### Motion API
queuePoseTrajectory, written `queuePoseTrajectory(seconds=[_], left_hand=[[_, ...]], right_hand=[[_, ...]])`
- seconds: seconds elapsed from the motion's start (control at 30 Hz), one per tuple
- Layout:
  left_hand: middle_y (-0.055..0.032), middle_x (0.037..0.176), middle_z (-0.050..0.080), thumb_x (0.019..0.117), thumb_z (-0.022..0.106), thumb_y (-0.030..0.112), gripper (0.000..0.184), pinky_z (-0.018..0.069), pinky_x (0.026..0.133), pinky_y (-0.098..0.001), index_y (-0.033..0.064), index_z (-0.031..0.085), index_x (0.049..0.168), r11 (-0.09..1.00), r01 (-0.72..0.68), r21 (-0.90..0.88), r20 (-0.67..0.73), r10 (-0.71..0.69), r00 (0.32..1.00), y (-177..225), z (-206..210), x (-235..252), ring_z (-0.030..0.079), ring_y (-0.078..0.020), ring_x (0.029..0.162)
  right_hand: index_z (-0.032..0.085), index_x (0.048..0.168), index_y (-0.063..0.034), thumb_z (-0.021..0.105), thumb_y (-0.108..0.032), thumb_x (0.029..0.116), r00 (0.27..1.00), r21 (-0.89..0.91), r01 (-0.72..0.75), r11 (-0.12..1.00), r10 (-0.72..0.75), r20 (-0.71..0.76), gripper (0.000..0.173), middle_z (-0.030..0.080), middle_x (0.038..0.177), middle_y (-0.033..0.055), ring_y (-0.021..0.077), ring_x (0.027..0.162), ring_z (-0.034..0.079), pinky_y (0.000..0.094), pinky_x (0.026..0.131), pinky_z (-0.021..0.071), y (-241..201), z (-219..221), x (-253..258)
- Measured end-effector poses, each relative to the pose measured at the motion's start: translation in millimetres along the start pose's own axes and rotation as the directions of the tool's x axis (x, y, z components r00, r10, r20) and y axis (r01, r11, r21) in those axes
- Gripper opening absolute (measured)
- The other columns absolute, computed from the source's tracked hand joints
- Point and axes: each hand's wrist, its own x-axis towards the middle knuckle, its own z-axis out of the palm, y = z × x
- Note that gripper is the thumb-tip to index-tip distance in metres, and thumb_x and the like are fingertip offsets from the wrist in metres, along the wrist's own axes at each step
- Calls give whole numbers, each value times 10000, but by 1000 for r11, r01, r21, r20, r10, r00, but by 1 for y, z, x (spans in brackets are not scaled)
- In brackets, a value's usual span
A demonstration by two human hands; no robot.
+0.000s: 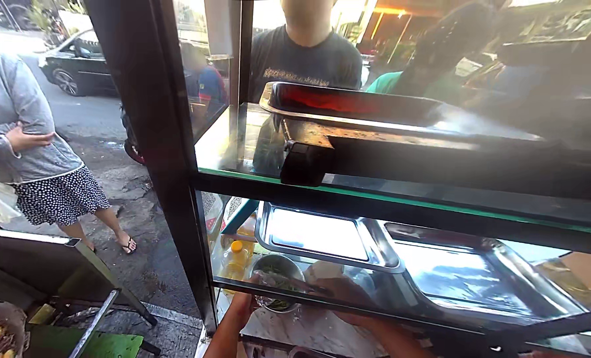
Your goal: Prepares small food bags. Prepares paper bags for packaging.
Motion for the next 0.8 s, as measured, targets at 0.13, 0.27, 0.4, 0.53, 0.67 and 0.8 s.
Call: queuePoseTrajectory(seconds=[0.13,0.27,0.4,0.53,0.67,0.8], left_hand=[[-105,848,709,1086,459,419,423,575,670,-356,56,676,1090,994,-20,104,105,9,994,-2,0,4,677,-199,724],[-128,996,741,1072,502,355,366,597,737,-375,81,684,1231,985,19,171,170,-48,984,2,0,5,715,-232,839],[-123,954,731,1073,500,326,334,573,687,-345,68,680,1185,991,14,135,153,-35,988,-1,-1,7,696,-212,782],[-122,977,735,1078,482,363,372,552,672,-330,92,691,1223,995,46,90,147,-58,987,-1,1,11,680,-199,764],[-122,929,722,1052,552,324,314,555,628,-332,72,664,1204,997,-4,71,78,-2,997,-10,3,16,674,-198,726],[-118,989,715,1038,586,344,350,569,673,-347,85,647,1266,999,-33,8,84,33,996,-13,-2,19,676,-200,775]], right_hand=[[713,1198,-325,567,-547,972,999,-83,27,996,-23,49,349,757,1115,0,243,1076,710,605,929,549,-2,6,6],[678,1204,-300,488,-587,1005,992,-243,46,969,-15,127,397,750,1042,68,319,1009,718,644,839,551,-27,-1,10],[643,1313,-307,498,-570,1009,991,-324,35,946,8,132,427,745,1056,110,348,1014,712,628,865,543,-36,-1,11],[618,1346,-354,511,-587,970,999,-365,25,931,-7,51,455,744,1012,118,369,957,716,640,820,545,-29,6,16],[635,1338,-349,501,-597,958,1000,-357,18,934,-15,11,473,747,1003,113,368,954,716,641,815,546,-21,2,9],[648,1311,-382,438,-690,971,1000,-331,17,943,-21,-10,504,754,978,84,345,943,724,629,812,552,-12,-6,3]])
